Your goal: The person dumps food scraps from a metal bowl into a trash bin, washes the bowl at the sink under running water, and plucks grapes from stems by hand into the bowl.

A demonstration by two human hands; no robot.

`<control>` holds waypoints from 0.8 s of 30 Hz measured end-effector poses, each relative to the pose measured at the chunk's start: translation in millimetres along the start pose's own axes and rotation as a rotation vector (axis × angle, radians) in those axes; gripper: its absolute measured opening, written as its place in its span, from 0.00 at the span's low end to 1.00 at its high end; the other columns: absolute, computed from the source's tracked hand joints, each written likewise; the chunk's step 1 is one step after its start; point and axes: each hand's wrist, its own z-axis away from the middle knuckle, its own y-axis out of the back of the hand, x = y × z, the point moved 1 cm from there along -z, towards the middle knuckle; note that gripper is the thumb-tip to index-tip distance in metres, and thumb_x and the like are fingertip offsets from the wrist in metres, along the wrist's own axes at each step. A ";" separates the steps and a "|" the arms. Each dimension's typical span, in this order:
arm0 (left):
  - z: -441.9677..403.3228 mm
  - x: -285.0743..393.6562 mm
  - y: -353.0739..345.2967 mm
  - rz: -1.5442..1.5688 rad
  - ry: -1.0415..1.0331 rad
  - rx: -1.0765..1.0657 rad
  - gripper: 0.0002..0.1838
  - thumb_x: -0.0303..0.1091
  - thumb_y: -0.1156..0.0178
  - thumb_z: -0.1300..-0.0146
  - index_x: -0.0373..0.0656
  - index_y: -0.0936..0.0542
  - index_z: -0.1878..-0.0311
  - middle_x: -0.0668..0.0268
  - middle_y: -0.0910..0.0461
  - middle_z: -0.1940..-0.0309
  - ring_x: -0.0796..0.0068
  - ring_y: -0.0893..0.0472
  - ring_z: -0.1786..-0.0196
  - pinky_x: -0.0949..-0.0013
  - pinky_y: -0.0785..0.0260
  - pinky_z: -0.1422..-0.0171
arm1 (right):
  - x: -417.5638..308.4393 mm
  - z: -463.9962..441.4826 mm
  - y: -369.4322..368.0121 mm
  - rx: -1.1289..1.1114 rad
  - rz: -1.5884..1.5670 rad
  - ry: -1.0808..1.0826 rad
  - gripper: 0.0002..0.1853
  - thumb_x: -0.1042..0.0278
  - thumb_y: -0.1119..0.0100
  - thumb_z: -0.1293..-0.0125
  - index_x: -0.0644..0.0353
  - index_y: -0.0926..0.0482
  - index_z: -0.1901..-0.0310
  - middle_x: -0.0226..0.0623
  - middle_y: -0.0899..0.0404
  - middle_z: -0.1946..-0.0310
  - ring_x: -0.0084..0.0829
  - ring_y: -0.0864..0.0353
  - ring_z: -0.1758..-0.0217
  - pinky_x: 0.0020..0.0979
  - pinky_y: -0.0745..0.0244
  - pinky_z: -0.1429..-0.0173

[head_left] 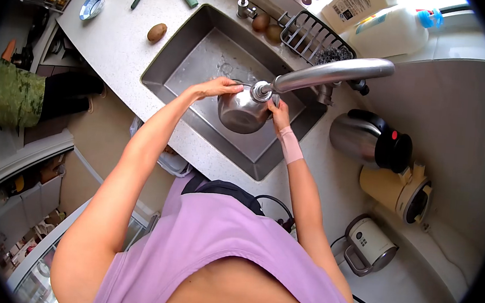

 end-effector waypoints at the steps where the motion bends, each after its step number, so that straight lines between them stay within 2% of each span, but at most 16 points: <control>1: -5.0 -12.1 -5.5 0.051 -0.013 0.007 0.27 0.58 0.46 0.35 0.44 0.20 0.45 0.72 0.19 0.56 0.83 0.25 0.52 0.73 0.36 0.43 | -1.8 -3.2 -3.1 0.004 -0.006 0.000 0.12 0.61 0.44 0.33 0.60 0.20 0.54 0.30 0.18 0.61 0.21 0.23 0.59 0.27 0.30 0.51; 3: -15.5 -32.5 -22.0 0.273 -0.109 0.053 0.22 0.52 0.48 0.31 0.43 0.19 0.51 0.74 0.19 0.61 0.86 0.25 0.58 0.77 0.33 0.50 | -7.1 -5.2 -16.3 0.347 0.394 0.073 0.12 0.61 0.44 0.34 0.57 0.19 0.54 0.38 0.17 0.63 0.30 0.20 0.59 0.31 0.29 0.52; 4: -18.4 -36.8 -32.6 0.268 -0.105 0.046 0.22 0.52 0.48 0.31 0.43 0.19 0.51 0.74 0.19 0.61 0.86 0.25 0.58 0.77 0.33 0.50 | -0.9 -8.6 -23.2 0.423 0.358 0.117 0.13 0.61 0.44 0.35 0.55 0.19 0.52 0.44 0.17 0.63 0.39 0.18 0.59 0.34 0.27 0.52; 5: -20.1 -39.4 -43.5 0.234 -0.209 0.195 0.21 0.51 0.49 0.30 0.42 0.19 0.58 0.75 0.22 0.68 0.85 0.28 0.64 0.76 0.35 0.57 | -7.0 -4.9 -30.3 0.385 0.353 0.032 0.15 0.62 0.44 0.36 0.56 0.20 0.50 0.46 0.19 0.55 0.44 0.21 0.51 0.36 0.30 0.46; 6: -22.1 -41.3 -49.4 0.199 -0.314 0.346 0.22 0.51 0.50 0.30 0.41 0.20 0.64 0.76 0.25 0.74 0.84 0.31 0.70 0.75 0.37 0.64 | -11.5 -0.6 -43.3 0.379 0.458 0.155 0.15 0.62 0.44 0.37 0.57 0.19 0.51 0.45 0.21 0.52 0.45 0.24 0.48 0.38 0.33 0.43; 9: -31.5 -52.2 -54.4 0.038 -0.145 0.628 0.23 0.50 0.51 0.29 0.39 0.23 0.70 0.71 0.30 0.80 0.83 0.34 0.74 0.70 0.41 0.70 | -41.7 30.6 -90.4 0.284 0.727 0.467 0.15 0.64 0.43 0.41 0.62 0.20 0.54 0.45 0.27 0.47 0.49 0.36 0.42 0.43 0.42 0.37; 10: -34.3 -48.5 -60.5 0.158 -0.242 0.688 0.26 0.52 0.54 0.29 0.38 0.25 0.73 0.66 0.33 0.83 0.80 0.34 0.75 0.66 0.43 0.72 | -50.8 41.2 -100.1 0.250 0.837 0.594 0.15 0.62 0.42 0.40 0.62 0.22 0.55 0.45 0.28 0.51 0.49 0.37 0.44 0.45 0.43 0.37; 11: -34.3 -46.5 -65.6 0.158 -0.242 0.682 0.26 0.52 0.54 0.29 0.38 0.25 0.73 0.66 0.33 0.83 0.80 0.34 0.75 0.66 0.43 0.72 | -53.5 42.6 -98.6 0.256 0.838 0.591 0.15 0.62 0.42 0.40 0.62 0.22 0.55 0.45 0.28 0.51 0.49 0.37 0.44 0.45 0.43 0.37; 13: -27.4 -39.0 -73.0 0.115 -0.117 0.763 0.29 0.54 0.58 0.28 0.37 0.26 0.72 0.61 0.30 0.82 0.70 0.30 0.76 0.62 0.40 0.70 | -58.3 34.4 -96.0 0.391 1.112 0.473 0.25 0.56 0.43 0.38 0.48 0.27 0.38 0.45 0.28 0.43 0.44 0.32 0.43 0.44 0.46 0.35; 14: -25.3 -36.5 -80.6 0.021 -0.125 0.826 0.31 0.56 0.62 0.28 0.36 0.27 0.71 0.54 0.27 0.79 0.56 0.28 0.75 0.57 0.38 0.66 | -55.1 16.9 -89.1 0.505 1.023 0.430 0.25 0.53 0.41 0.40 0.46 0.25 0.41 0.42 0.29 0.42 0.44 0.34 0.42 0.44 0.46 0.35; 15: -21.2 -35.5 -87.4 0.057 -0.132 0.842 0.31 0.56 0.63 0.28 0.35 0.27 0.69 0.50 0.26 0.77 0.48 0.28 0.72 0.54 0.37 0.63 | -51.4 7.6 -75.6 0.451 0.879 0.387 0.18 0.58 0.44 0.39 0.61 0.22 0.54 0.46 0.25 0.50 0.51 0.32 0.42 0.47 0.39 0.38; 17: -17.8 -30.2 -98.2 0.042 -0.122 0.892 0.29 0.54 0.62 0.28 0.36 0.26 0.68 0.52 0.25 0.75 0.54 0.26 0.70 0.56 0.37 0.61 | -54.9 -18.9 -52.5 0.066 0.588 -0.008 0.17 0.60 0.45 0.41 0.61 0.21 0.54 0.52 0.22 0.54 0.53 0.27 0.46 0.45 0.35 0.41; 18: -18.8 -30.8 -97.1 0.038 -0.125 0.882 0.29 0.54 0.62 0.28 0.36 0.26 0.68 0.52 0.25 0.75 0.54 0.26 0.70 0.56 0.37 0.61 | -56.6 -14.2 -53.9 0.055 0.588 0.012 0.16 0.63 0.45 0.42 0.61 0.21 0.55 0.57 0.21 0.57 0.54 0.25 0.48 0.44 0.32 0.43; 20: -28.3 -40.8 -88.6 0.178 -0.058 0.825 0.27 0.53 0.60 0.28 0.36 0.26 0.67 0.57 0.25 0.75 0.63 0.26 0.68 0.59 0.37 0.59 | -74.4 14.8 -85.4 0.252 0.785 0.486 0.14 0.63 0.46 0.41 0.61 0.20 0.57 0.54 0.20 0.58 0.53 0.23 0.51 0.44 0.31 0.46; 21: -23.7 -25.4 -90.5 0.415 -0.195 0.857 0.26 0.53 0.59 0.29 0.37 0.26 0.67 0.63 0.27 0.76 0.71 0.29 0.68 0.63 0.37 0.58 | -80.7 29.7 -99.8 0.340 0.923 0.808 0.13 0.64 0.46 0.40 0.61 0.20 0.58 0.54 0.20 0.58 0.52 0.22 0.52 0.43 0.30 0.47; 24: -33.7 -42.9 -81.6 0.553 -0.252 0.864 0.27 0.54 0.59 0.30 0.36 0.26 0.67 0.64 0.28 0.77 0.73 0.31 0.68 0.64 0.38 0.59 | -82.2 42.4 -105.7 0.381 1.053 1.004 0.14 0.64 0.45 0.40 0.62 0.20 0.57 0.53 0.21 0.56 0.51 0.22 0.53 0.42 0.29 0.49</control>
